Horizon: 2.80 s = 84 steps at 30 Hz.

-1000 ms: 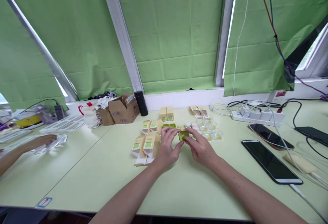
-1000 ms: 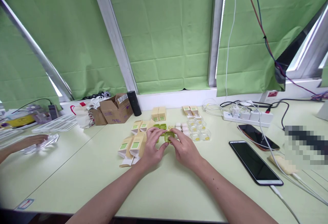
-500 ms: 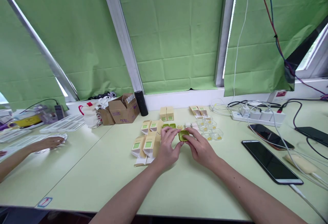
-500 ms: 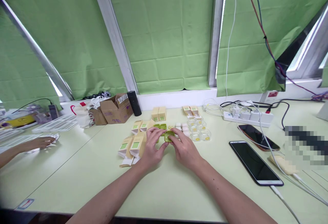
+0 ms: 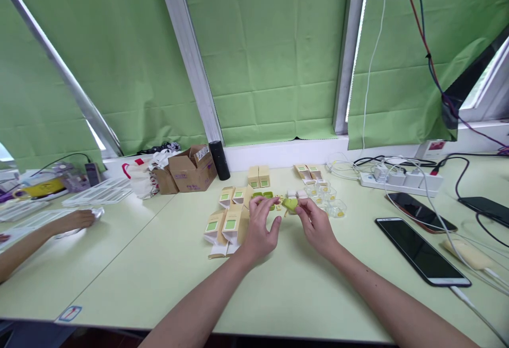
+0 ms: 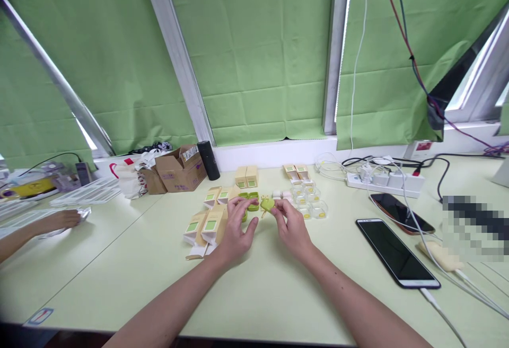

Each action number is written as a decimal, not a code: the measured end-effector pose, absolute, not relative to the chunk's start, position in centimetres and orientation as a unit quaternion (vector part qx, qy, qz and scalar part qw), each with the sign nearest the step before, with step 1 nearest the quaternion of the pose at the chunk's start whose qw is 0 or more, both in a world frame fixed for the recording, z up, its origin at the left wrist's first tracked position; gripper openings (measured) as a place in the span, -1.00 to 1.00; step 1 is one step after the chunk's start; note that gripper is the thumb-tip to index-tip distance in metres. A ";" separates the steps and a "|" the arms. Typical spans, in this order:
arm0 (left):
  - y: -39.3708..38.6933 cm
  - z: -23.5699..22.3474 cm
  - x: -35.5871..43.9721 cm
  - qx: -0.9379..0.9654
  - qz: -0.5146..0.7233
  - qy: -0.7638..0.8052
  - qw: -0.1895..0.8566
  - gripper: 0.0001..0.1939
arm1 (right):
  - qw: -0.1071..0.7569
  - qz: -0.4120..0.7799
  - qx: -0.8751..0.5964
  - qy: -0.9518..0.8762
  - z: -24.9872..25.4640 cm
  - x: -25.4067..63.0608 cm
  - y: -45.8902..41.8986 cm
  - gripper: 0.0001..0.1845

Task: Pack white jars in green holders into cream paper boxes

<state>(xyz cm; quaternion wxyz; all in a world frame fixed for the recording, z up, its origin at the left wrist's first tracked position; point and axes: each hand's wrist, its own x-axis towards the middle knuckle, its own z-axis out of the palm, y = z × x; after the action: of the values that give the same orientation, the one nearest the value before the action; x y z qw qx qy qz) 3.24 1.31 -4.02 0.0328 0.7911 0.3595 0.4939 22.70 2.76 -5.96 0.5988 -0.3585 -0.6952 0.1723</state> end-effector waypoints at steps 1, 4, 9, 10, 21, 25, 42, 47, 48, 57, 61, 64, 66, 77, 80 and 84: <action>1.3 -4.0 3.3 0.793 0.492 0.358 0.032 -0.57 | 0.595 0.191 -0.367 -0.689 -5.9 22.7 2.7 -0.68; 1.2 -4.1 3.3 0.800 0.483 0.355 0.030 -0.51 | 0.585 0.248 -0.376 -0.674 -5.9 22.7 2.7 -0.61; 1.1 -4.3 3.4 0.812 0.456 0.364 0.028 -0.44 | 0.566 0.302 -0.380 -0.666 -6.1 22.7 2.6 -0.52; 1.1 -4.3 3.5 0.814 0.452 0.365 0.027 -0.43 | 0.564 0.307 -0.382 -0.665 -6.1 22.7 2.5 -0.51; 1.1 -4.6 3.7 0.819 0.435 0.371 0.040 -0.44 | 0.528 0.351 -0.387 -0.669 -6.2 22.5 2.3 -0.50; 1.3 -4.6 3.7 0.808 0.453 0.373 0.054 -0.51 | 0.531 0.346 -0.387 -0.670 -6.2 22.7 2.4 -0.50; 3.1 -5.0 3.4 0.672 0.557 0.395 0.286 -0.48 | 0.411 -0.126 -0.493 -0.757 -6.2 25.7 5.1 -0.70; 3.4 -5.1 3.5 0.658 0.574 0.359 0.330 -0.54 | 0.275 -0.179 -0.485 -0.810 -5.4 25.8 6.1 -0.69; 3.5 -5.1 3.6 0.648 0.580 0.353 0.346 -0.54 | 0.254 -0.183 -0.479 -0.820 -5.2 25.7 6.3 -0.71; 3.8 -4.9 3.7 0.585 0.595 0.320 0.448 -0.46 | 0.216 -0.175 -0.500 -0.820 -6.1 23.9 6.2 -0.80; 3.8 -5.0 3.7 0.578 0.596 0.322 0.455 -0.43 | 0.221 -0.190 -0.501 -0.815 -6.6 23.6 6.5 -0.85; 3.9 -5.0 3.7 0.582 0.592 0.321 0.456 -0.43 | 0.230 -0.202 -0.495 -0.813 -6.8 23.6 6.6 -0.83; 3.9 -5.0 3.7 0.584 0.590 0.323 0.455 -0.42 | 0.238 -0.204 -0.490 -0.813 -6.7 23.7 6.4 -0.81; 3.5 -4.6 3.7 0.592 0.597 0.317 0.439 -0.45 | 0.554 0.085 -0.447 -0.697 -5.0 24.2 5.4 -0.73; 3.5 -4.7 3.7 0.592 0.598 0.321 0.435 -0.45 | 0.630 0.311 -0.409 -0.583 -4.4 23.8 5.3 -0.58; 3.6 -4.8 3.7 0.591 0.600 0.318 0.436 -0.43 | 0.647 0.549 -0.325 -0.417 -3.6 22.7 4.8 -0.52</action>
<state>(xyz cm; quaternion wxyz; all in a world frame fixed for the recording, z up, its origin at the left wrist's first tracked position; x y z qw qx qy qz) 3.66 3.64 -4.81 0.4360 0.5911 0.3175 0.5997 22.71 4.77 -3.64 0.6471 -0.3245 -0.4172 0.5494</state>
